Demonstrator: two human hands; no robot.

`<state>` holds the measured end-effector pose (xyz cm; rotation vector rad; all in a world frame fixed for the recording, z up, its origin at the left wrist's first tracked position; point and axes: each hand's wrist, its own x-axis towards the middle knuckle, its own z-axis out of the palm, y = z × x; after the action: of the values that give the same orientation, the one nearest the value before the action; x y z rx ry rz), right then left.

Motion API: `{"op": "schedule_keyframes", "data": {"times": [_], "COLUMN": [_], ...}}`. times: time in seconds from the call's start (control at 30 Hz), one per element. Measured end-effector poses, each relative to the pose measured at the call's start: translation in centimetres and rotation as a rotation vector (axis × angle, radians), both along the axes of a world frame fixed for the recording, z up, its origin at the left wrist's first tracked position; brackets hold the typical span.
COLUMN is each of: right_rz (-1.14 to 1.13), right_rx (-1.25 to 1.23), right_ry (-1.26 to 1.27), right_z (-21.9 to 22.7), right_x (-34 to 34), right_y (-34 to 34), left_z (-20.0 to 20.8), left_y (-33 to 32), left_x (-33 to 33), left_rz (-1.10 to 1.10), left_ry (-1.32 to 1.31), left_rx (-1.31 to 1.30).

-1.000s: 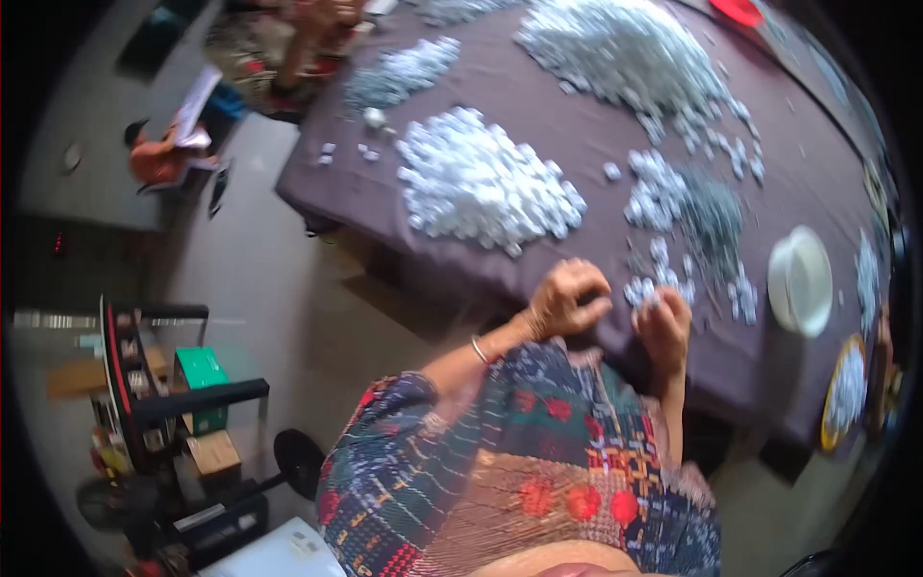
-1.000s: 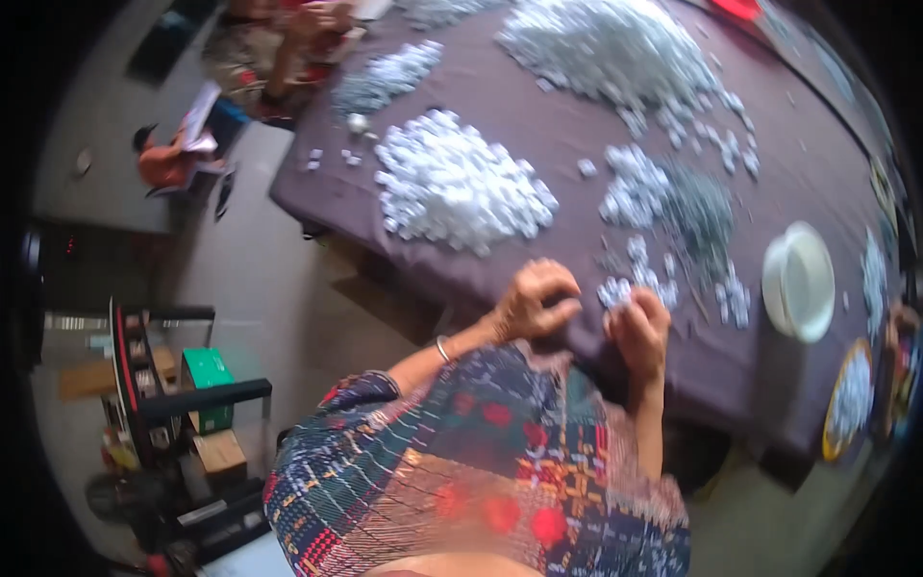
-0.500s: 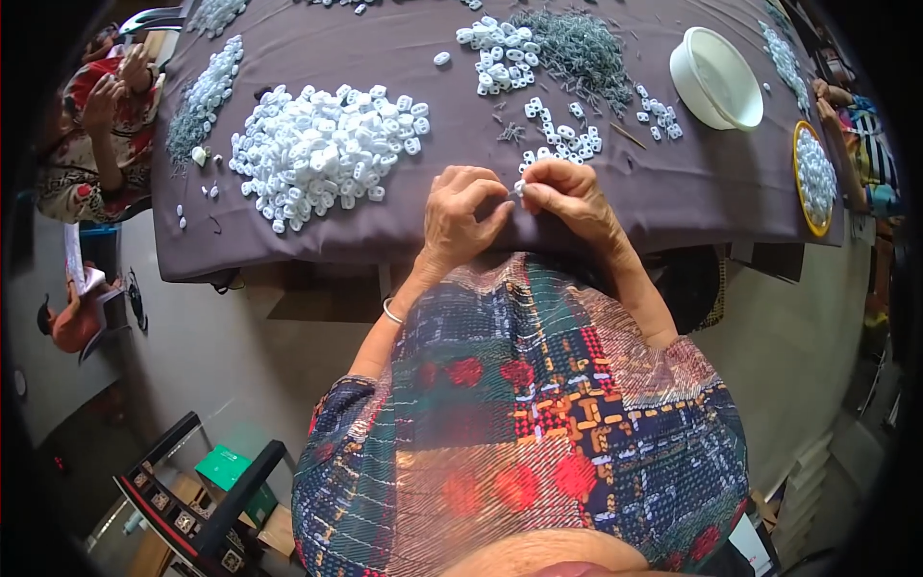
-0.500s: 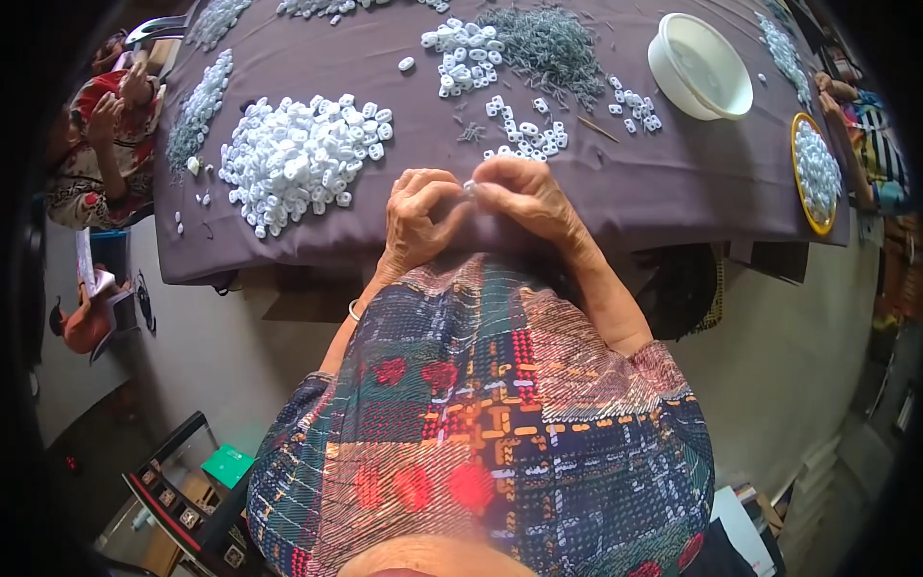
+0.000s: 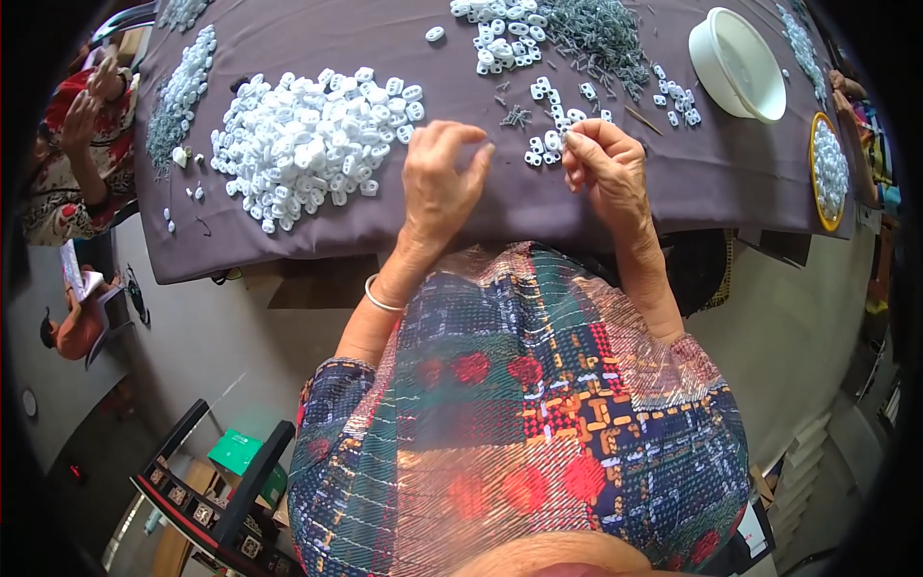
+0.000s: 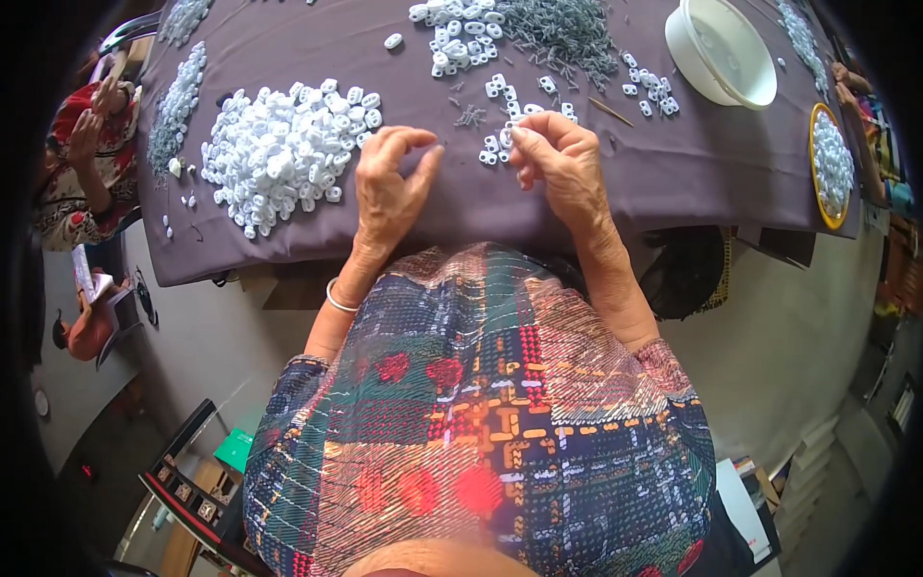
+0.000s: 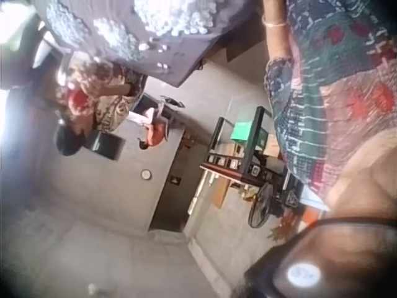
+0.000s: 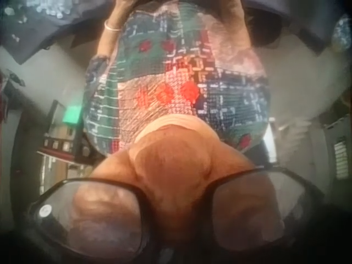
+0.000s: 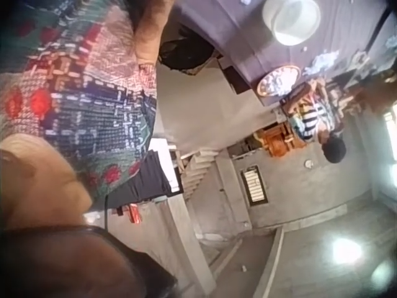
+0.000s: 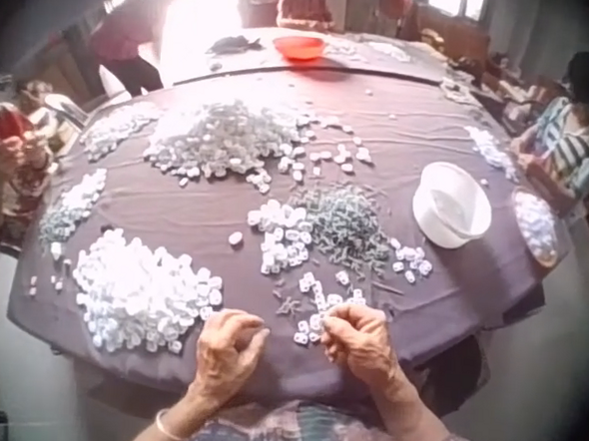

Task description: The person assembles plastic cord locks by placing small springs into cord lock components and pressing the parts together by hand.

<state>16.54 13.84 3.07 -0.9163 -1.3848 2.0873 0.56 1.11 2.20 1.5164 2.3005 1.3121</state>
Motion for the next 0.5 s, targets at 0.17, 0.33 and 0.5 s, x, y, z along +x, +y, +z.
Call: {"op": "schedule_keyframes", "data": {"times": [0.17,0.33,0.5], "right_rz": [-0.034,-0.027,-0.03], "right_rx": [-0.175,-0.194,-0.132], "right_ry": [0.017,0.012,-0.037], "right_z": [0.0,0.1,0.5], "right_x": [0.0,0.3,0.5], "right_y": [0.3,-0.1,-0.1], "left_z": [-0.1,-0.7,-0.9], "left_y": [1.3,1.0,0.9], "left_x": [0.1,0.8,0.7], "left_rz": [-0.033,0.023,0.081], "left_ry": [-0.038,0.041,0.052], "left_rx": [-0.046,-0.045,-0.058]}}
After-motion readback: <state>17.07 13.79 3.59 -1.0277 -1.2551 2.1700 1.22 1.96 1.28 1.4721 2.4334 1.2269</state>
